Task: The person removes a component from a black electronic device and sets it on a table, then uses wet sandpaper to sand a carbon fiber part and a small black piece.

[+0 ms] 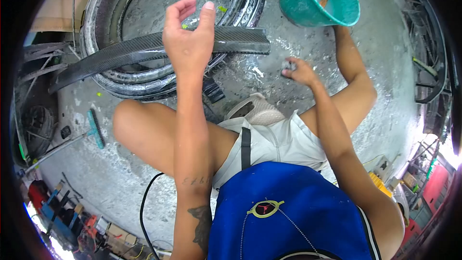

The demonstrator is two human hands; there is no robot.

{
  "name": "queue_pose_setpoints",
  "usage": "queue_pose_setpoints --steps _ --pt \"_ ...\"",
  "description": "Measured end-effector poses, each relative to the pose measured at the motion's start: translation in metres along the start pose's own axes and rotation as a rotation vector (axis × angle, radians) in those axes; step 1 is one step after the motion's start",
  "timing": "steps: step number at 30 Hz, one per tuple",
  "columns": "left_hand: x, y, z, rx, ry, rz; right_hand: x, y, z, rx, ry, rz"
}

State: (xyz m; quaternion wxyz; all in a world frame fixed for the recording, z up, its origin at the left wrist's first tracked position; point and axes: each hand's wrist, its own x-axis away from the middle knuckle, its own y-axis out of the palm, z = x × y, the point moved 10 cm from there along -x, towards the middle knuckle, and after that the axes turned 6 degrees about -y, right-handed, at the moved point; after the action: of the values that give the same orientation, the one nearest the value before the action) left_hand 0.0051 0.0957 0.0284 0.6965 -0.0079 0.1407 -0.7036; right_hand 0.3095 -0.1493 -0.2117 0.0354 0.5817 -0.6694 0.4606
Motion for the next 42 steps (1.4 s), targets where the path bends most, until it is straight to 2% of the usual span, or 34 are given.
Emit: queue_pose_setpoints --steps 2,3,5,8,9,10,11,12,14,15,17,19,20,22,23,25,26,27,31,33,34,35,36,37,38,39,41,42 --pt "0.009 0.007 0.003 0.116 -0.165 -0.091 -0.001 0.000 0.010 0.286 -0.120 -0.045" --pt "-0.001 -0.030 0.020 0.118 -0.151 -0.083 0.004 0.017 -0.018 0.287 -0.134 -0.037" --pt "0.015 -0.026 0.035 0.016 -0.191 -0.275 0.010 0.023 -0.015 0.283 -0.078 -0.102" --pt "0.033 -0.025 0.056 -0.134 -0.046 -0.437 0.014 0.008 -0.023 0.245 -0.114 -0.055" --pt "0.038 -0.020 0.062 -0.266 0.120 -0.491 0.015 0.001 -0.028 0.210 -0.135 -0.038" --pt "0.044 -0.019 0.068 -0.342 0.227 -0.501 0.016 -0.008 -0.029 0.027 -0.090 -0.040" --pt "0.053 -0.016 0.076 -0.411 0.350 -0.516 0.015 -0.016 -0.037 0.020 -0.098 -0.009" --pt "0.058 -0.018 0.082 -0.382 0.405 -0.530 0.022 -0.042 -0.050 -0.117 -0.147 0.107" --pt "0.067 -0.004 0.078 -0.429 0.367 -0.644 0.053 -0.105 -0.073 -0.380 -0.273 0.341" --pt "0.073 0.001 0.075 -0.391 0.386 -0.662 0.088 -0.133 -0.111 -0.393 -0.230 0.429" --pt "0.078 0.011 0.074 -0.345 0.389 -0.738 0.124 -0.185 -0.140 -0.435 -0.290 0.541" --pt "0.079 0.012 0.074 -0.350 0.330 -0.729 0.157 -0.221 -0.184 -0.597 -0.369 0.514" --pt "0.074 0.016 0.065 -0.318 0.289 -0.745 0.163 -0.244 -0.217 -0.543 -0.513 0.469" --pt "0.072 0.014 0.050 -0.366 0.209 -0.725 0.182 -0.272 -0.274 -0.340 -0.616 0.480" --pt "0.071 0.015 0.057 -0.352 0.241 -0.716 0.187 -0.281 -0.294 -0.318 -0.660 0.512" --pt "0.069 0.019 0.058 -0.311 0.166 -0.705 0.194 -0.280 -0.333 -0.295 -0.735 0.465" --pt "0.069 0.025 0.057 -0.298 0.190 -0.707 0.184 -0.272 -0.346 -0.294 -0.836 0.395" --pt "0.065 0.034 0.049 -0.191 0.145 -0.734 0.180 -0.263 -0.355 -0.259 -0.861 0.379" --pt "0.073 0.062 0.013 0.040 0.034 -0.858 0.122 -0.179 -0.339 -0.601 -0.711 0.036" --pt "0.104 0.063 -0.008 0.023 -0.308 -1.054 0.099 -0.153 -0.327 -0.625 -0.649 0.065" --pt "0.116 0.068 -0.011 0.055 -0.334 -1.081 0.103 -0.154 -0.327 -0.656 -0.624 0.121" --pt "0.120 0.079 -0.005 0.002 -0.192 -1.071 0.109 -0.151 -0.330 -0.684 -0.598 0.163" --pt "0.145 0.085 -0.020 -0.075 -0.206 -1.173 0.120 -0.155 -0.348 -0.659 -0.698 0.096" --pt "0.169 0.090 -0.005 -0.068 -0.221 -1.224 0.130 -0.164 -0.356 -0.676 -0.727 0.073" --pt "0.196 0.094 -0.007 -0.219 -0.180 -1.373 0.137 -0.168 -0.373 -0.701 -0.788 0.020" --pt "0.230 0.095 -0.035 -0.258 -0.288 -1.526 0.136 -0.172 -0.379 -0.749 -0.807 0.045" --pt "0.269 0.091 -0.020 -0.367 -0.296 -1.696 0.140 -0.183 -0.391 -0.787 -0.924 0.051" --pt "0.292 0.085 -0.041 -0.424 -0.207 -1.759 0.142 -0.186 -0.389 -0.749 -0.835 0.031"
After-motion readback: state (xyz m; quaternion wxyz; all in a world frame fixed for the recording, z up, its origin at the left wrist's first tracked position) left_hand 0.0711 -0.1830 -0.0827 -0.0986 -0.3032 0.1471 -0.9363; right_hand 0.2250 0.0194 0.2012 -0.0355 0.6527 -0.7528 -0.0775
